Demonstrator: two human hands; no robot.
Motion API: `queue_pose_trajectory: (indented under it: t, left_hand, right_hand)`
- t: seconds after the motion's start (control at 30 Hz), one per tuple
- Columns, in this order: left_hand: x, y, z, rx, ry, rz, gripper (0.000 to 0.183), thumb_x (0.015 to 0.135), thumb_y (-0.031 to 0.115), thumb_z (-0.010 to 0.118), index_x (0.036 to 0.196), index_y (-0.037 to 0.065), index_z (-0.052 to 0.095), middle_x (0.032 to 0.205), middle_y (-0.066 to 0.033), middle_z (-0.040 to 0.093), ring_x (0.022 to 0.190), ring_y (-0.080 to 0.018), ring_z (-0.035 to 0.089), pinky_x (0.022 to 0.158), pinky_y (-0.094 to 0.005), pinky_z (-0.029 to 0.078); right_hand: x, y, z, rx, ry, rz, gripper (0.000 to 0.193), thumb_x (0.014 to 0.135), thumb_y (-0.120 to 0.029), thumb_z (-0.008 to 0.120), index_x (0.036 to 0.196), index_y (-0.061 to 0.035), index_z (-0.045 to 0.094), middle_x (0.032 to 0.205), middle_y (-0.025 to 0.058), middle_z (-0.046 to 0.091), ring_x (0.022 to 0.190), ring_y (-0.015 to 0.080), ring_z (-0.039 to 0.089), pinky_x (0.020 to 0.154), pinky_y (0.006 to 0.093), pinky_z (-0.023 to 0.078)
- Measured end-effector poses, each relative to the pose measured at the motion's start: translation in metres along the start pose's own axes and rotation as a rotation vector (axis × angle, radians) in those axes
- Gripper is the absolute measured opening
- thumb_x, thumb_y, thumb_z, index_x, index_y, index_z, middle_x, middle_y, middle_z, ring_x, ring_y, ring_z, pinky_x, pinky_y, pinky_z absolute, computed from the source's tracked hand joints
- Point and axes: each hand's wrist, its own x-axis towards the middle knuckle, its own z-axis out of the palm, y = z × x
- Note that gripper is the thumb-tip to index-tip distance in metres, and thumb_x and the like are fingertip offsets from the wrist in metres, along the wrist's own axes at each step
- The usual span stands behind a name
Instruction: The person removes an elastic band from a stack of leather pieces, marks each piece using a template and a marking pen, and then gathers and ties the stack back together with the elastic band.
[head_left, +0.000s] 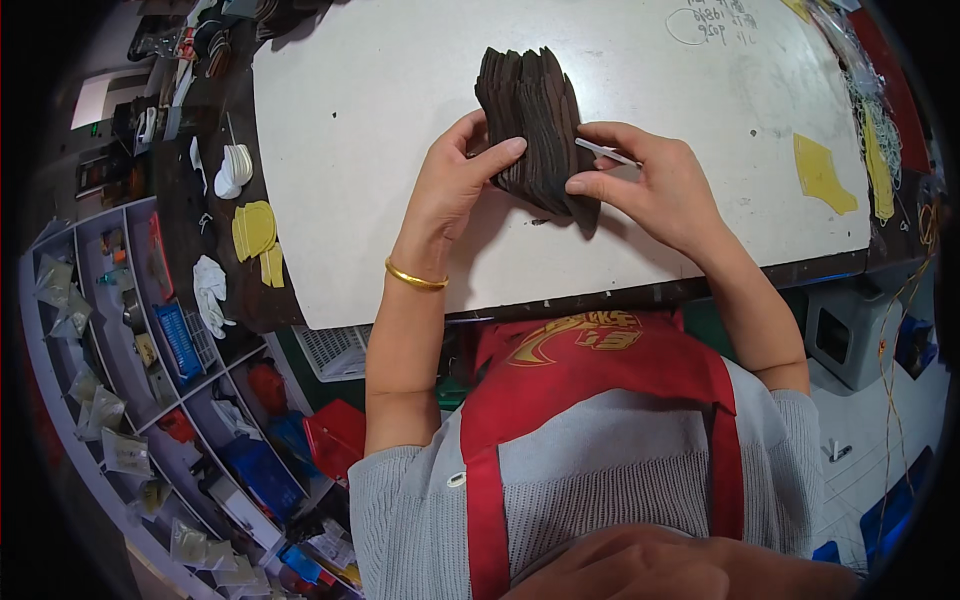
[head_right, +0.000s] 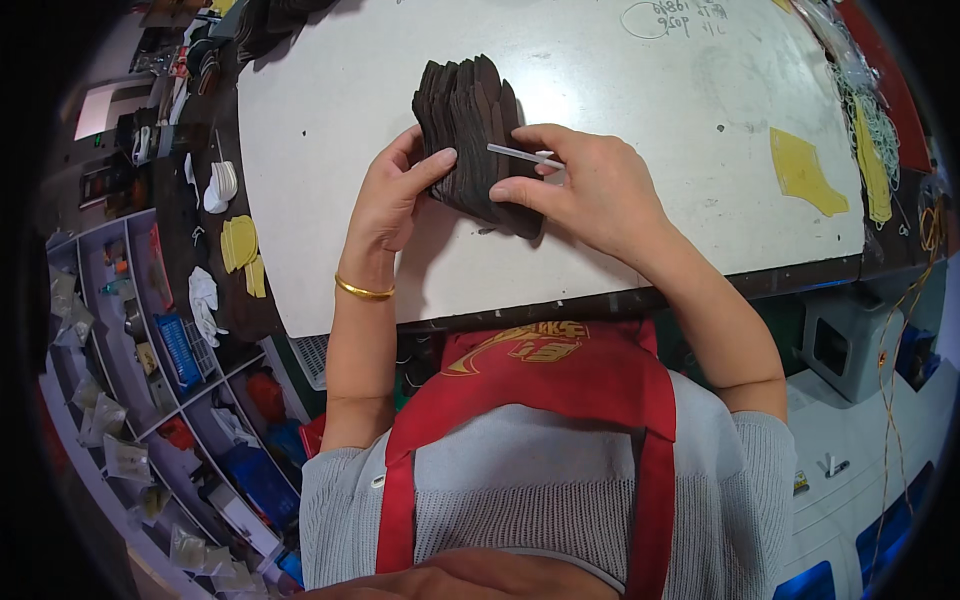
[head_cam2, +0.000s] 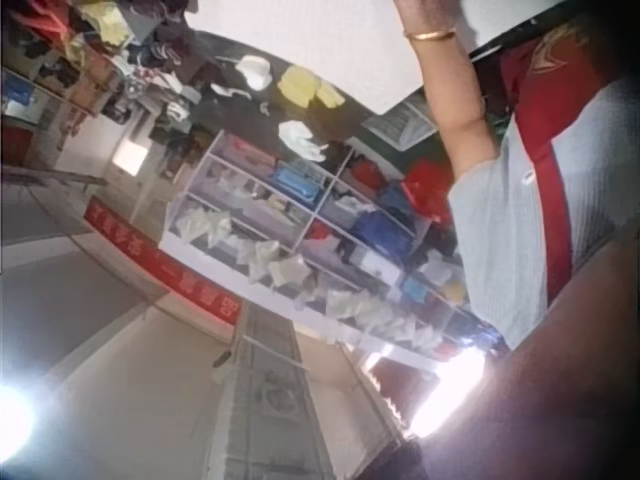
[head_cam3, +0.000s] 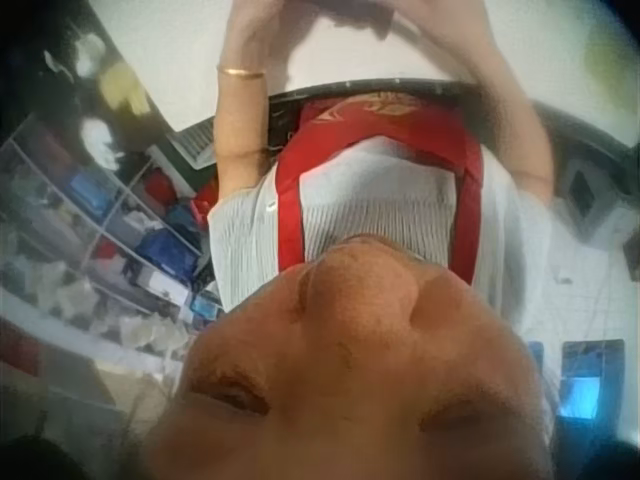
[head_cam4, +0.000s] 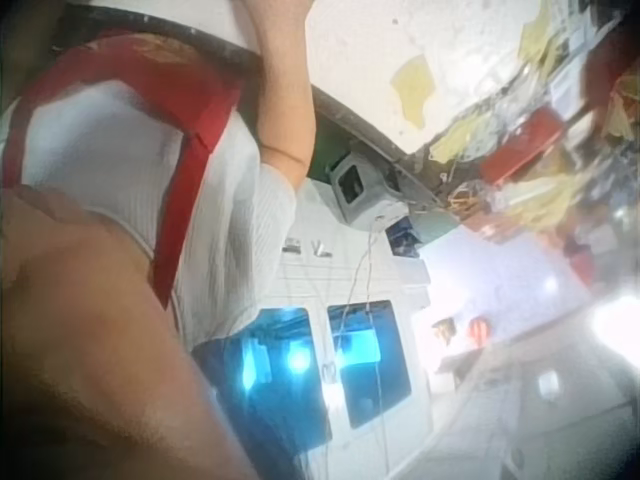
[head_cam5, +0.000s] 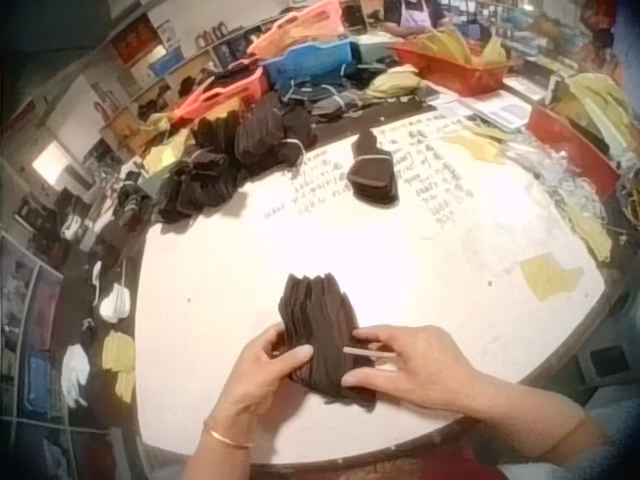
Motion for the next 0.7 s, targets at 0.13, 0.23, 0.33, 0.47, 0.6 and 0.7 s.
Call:
queue_pose_trajectory:
  t: [0.13,0.23,0.33,0.47,0.6,0.7]
  left_hand:
    - [-0.002,-0.008,0.004,-0.04,0.021,0.017,0.057,0.09,0.011,0.076,0.138,-0.009,0.05,0.116,-0.0126,0.066,0.106,-0.0187,0.067,0.092,-0.0313,0.057]
    - [-0.006,-0.011,0.011,-0.074,0.043,0.025,0.061,0.09,0.01,0.077,0.139,-0.009,0.048,0.118,-0.0131,0.065,0.106,-0.0183,0.067,0.092,-0.0311,0.057]
    - [-0.008,-0.013,0.013,-0.084,0.071,0.02,0.063,0.09,0.01,0.076,0.141,-0.009,0.045,0.122,-0.0141,0.063,0.106,-0.018,0.066,0.092,-0.0312,0.056]
    - [-0.013,-0.013,0.014,-0.043,0.03,0.046,0.075,0.083,0.006,0.082,0.144,-0.009,0.041,0.126,-0.0144,0.061,0.108,-0.0179,0.065,0.094,-0.0318,0.056]
    - [-0.021,-0.008,0.016,0.024,-0.018,0.046,0.09,0.075,0.001,0.086,0.149,-0.009,0.036,0.13,-0.0141,0.06,0.113,-0.0183,0.063,0.095,-0.0315,0.056]
    - [-0.024,-0.009,0.017,0.01,-0.004,0.049,0.09,0.074,0.004,0.087,0.151,-0.005,0.039,0.129,-0.0118,0.06,0.116,-0.0184,0.06,0.101,-0.0321,0.05]
  right_hand:
    - [0.001,-0.014,-0.004,-0.141,-0.031,0.029,0.073,0.074,-0.055,0.083,0.12,0.0003,0.07,0.086,0.017,0.075,0.076,0.0299,0.075,0.07,0.0364,0.059]
    - [0.001,-0.038,-0.007,-0.312,-0.071,0.048,0.08,0.071,-0.059,0.083,0.123,0.0002,0.069,0.082,0.0159,0.075,0.073,0.0299,0.075,0.068,0.0375,0.059]
    - [0.001,-0.044,-0.001,-0.472,-0.047,-0.001,0.082,0.071,-0.059,0.083,0.125,-0.0004,0.067,0.082,0.0153,0.074,0.073,0.0299,0.074,0.066,0.0387,0.058]
    - [0.001,-0.033,-0.001,-0.458,-0.036,-0.055,0.079,0.073,-0.058,0.082,0.125,-0.001,0.067,0.083,0.014,0.074,0.072,0.0293,0.074,0.065,0.0385,0.057]
    - [0.002,-0.031,-0.004,-0.422,-0.054,-0.062,0.077,0.073,-0.056,0.083,0.125,-0.0016,0.067,0.081,0.012,0.074,0.071,0.0278,0.073,0.064,0.0372,0.057]
    - [0.003,-0.031,-0.008,-0.421,-0.07,-0.062,0.077,0.072,-0.055,0.084,0.125,-0.002,0.067,0.08,0.0115,0.073,0.07,0.027,0.072,0.064,0.0368,0.056]
